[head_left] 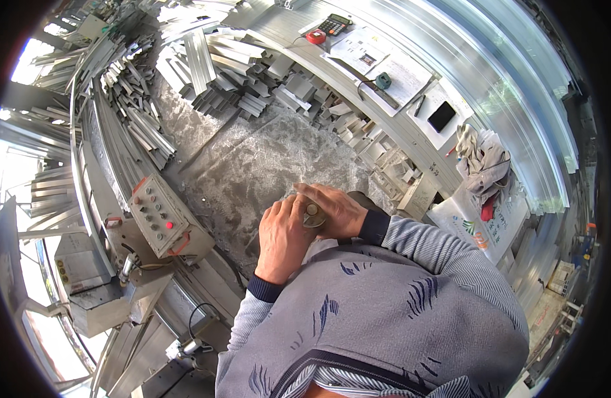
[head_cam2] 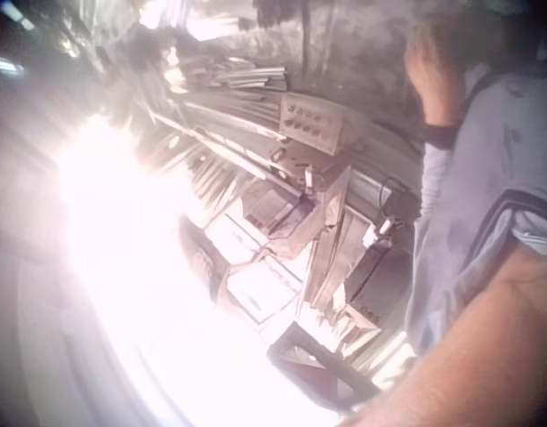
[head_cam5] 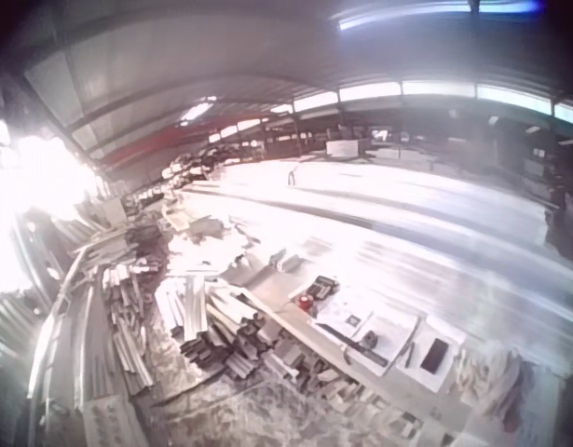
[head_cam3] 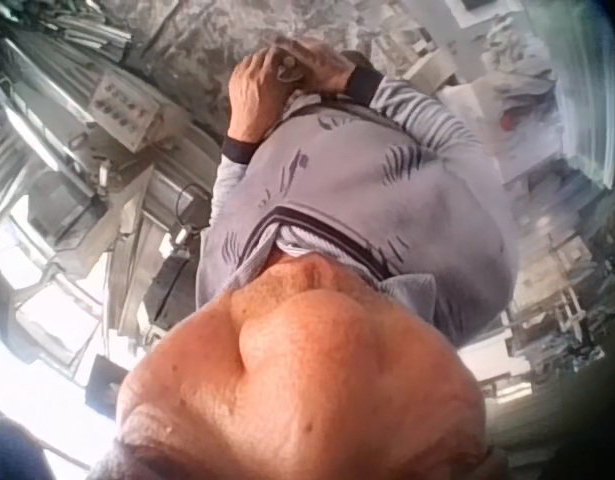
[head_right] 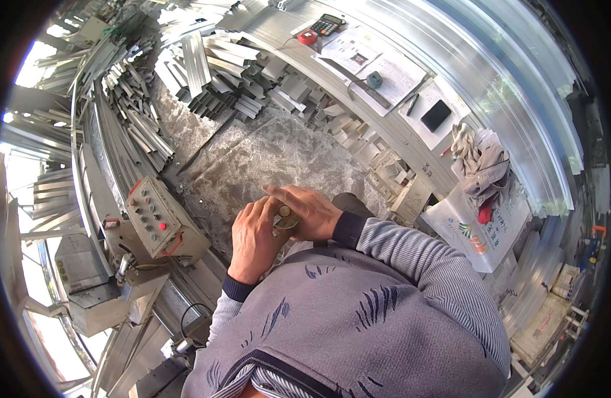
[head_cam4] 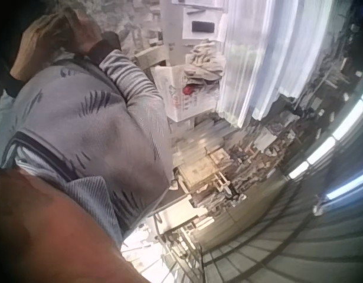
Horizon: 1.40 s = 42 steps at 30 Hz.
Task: The person repeatedly places metal profiles into a cutting machine, operates the control panel to cut them, removes the cut pieces, and writes on them with a marker. The cut pieces are stacked on a nearby table.
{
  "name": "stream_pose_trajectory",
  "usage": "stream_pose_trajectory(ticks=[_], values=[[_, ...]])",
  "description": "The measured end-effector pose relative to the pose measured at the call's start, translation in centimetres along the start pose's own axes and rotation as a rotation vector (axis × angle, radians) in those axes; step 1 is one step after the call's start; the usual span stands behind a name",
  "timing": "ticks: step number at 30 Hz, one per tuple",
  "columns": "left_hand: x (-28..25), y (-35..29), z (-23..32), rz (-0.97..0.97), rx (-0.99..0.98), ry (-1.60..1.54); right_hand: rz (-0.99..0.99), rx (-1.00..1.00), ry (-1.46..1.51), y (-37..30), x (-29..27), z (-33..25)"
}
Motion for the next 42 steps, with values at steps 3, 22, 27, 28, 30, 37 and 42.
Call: stream_pose_trajectory(ticks=[3,22,27,28,30,37,42], values=[[-0.2,1.9,-3.2,0.020,-0.073,-0.067,-0.016,-0.034,0.058,2.9,1.6,2.2],[-5.3,19.9,-12.9,0.044,-0.250,0.001,-0.071,0.093,0.264,18.8,1.4,20.4],[-5.2,23.5,-14.9,0.004,-0.285,0.105,0.077,0.238,0.048,19.7,0.7,21.1],[-5.4,24.2,-15.1,-0.016,-0.251,0.126,0.104,0.244,0.023,19.7,0.4,21.2],[-5.9,25.3,-15.2,-0.049,-0.160,0.111,0.151,0.272,-0.040,19.7,0.1,21.1],[-8.6,26.5,-15.9,-0.212,0.443,-0.061,0.305,0.268,-0.343,20.7,1.2,18.4],[-8.9,26.2,-19.8,-0.365,0.141,0.051,0.351,0.410,-0.380,20.7,4.3,15.8]])
Point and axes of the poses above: each hand's wrist, its own y-axis towards the middle knuckle, its own x-axis out of the palm, z = x × y, the point moved 4 cm from there along y, towards the middle knuckle, and after that the axes turned 9 degrees about -x, right-handed, at the moved point
